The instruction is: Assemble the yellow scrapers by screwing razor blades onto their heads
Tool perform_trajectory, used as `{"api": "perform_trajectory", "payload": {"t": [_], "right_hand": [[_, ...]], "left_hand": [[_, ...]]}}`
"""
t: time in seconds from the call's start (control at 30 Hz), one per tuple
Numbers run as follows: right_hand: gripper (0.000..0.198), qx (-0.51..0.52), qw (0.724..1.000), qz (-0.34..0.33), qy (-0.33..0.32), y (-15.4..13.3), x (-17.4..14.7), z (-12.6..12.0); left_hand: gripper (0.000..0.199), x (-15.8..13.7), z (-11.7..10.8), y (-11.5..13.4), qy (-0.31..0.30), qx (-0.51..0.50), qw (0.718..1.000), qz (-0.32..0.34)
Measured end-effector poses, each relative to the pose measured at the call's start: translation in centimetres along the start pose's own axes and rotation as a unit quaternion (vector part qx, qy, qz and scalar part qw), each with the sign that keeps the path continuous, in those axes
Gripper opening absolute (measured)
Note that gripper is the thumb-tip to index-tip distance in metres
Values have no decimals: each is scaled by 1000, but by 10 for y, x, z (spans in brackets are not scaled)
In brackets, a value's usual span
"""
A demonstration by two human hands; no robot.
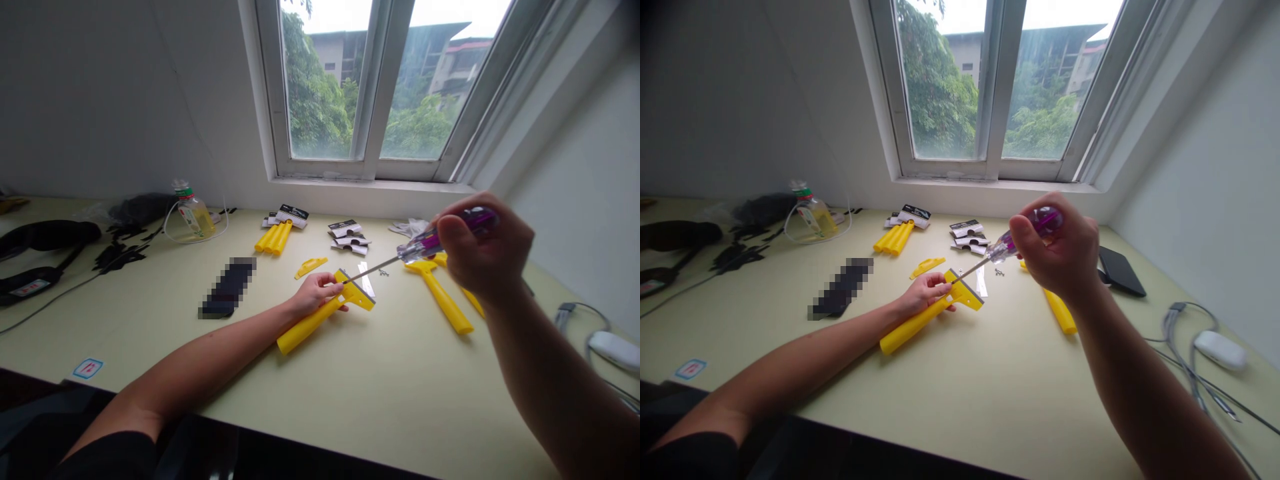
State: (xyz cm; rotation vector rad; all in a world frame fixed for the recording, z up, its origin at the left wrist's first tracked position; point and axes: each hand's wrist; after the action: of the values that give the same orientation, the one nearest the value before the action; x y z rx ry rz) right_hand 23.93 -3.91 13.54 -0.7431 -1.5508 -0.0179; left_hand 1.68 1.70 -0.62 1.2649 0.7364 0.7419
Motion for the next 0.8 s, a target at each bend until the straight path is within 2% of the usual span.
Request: {"api": "perform_trajectory", "payload": {"t": [0.13,0.27,0.4,0.47,0.53,0.6,0.63,0.7,0.8], "right_hand": [[23,-68,996,30,42,-8,0,5],[28,-69,989,90,91,-9,-2,12],[26,-57,992,69,91,-7,-6,14],[22,-46,998,25,31,-9,-6,11],[19,-21,997,-9,-78,-15,-4,4],[23,-4,982,-13,-190,-23,0,-5],[26,-2,974,-14,-226,-27,3,-10],[30,-4,964,-15,-266,-33,6,-19],[36,-7,963,-12,-270,-35,9,-28]], "left_hand": [[45,-1,3,2,10,16,1000,1],[44,-1,4,2,18,24,1000,-1],[44,0,3,1,25,31,999,-4],[43,1,2,0,29,33,999,-3],[43,2,1,-1,30,36,999,-1],[42,3,-1,-3,29,42,999,3],[42,4,-2,-4,28,47,999,5],[42,4,-3,-5,23,53,998,6],[43,4,-3,-6,22,52,998,8]]}}
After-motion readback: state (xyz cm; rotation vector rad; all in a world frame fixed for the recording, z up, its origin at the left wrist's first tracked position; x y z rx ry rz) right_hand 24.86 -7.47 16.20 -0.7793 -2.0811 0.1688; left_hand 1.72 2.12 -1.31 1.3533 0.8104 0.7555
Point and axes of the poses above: each hand's wrist, its own x-axis towards the middle knuckle, its own z-axis out of the palm, y = z × x, and after that the axes turned 14 degrees about x, right-handed
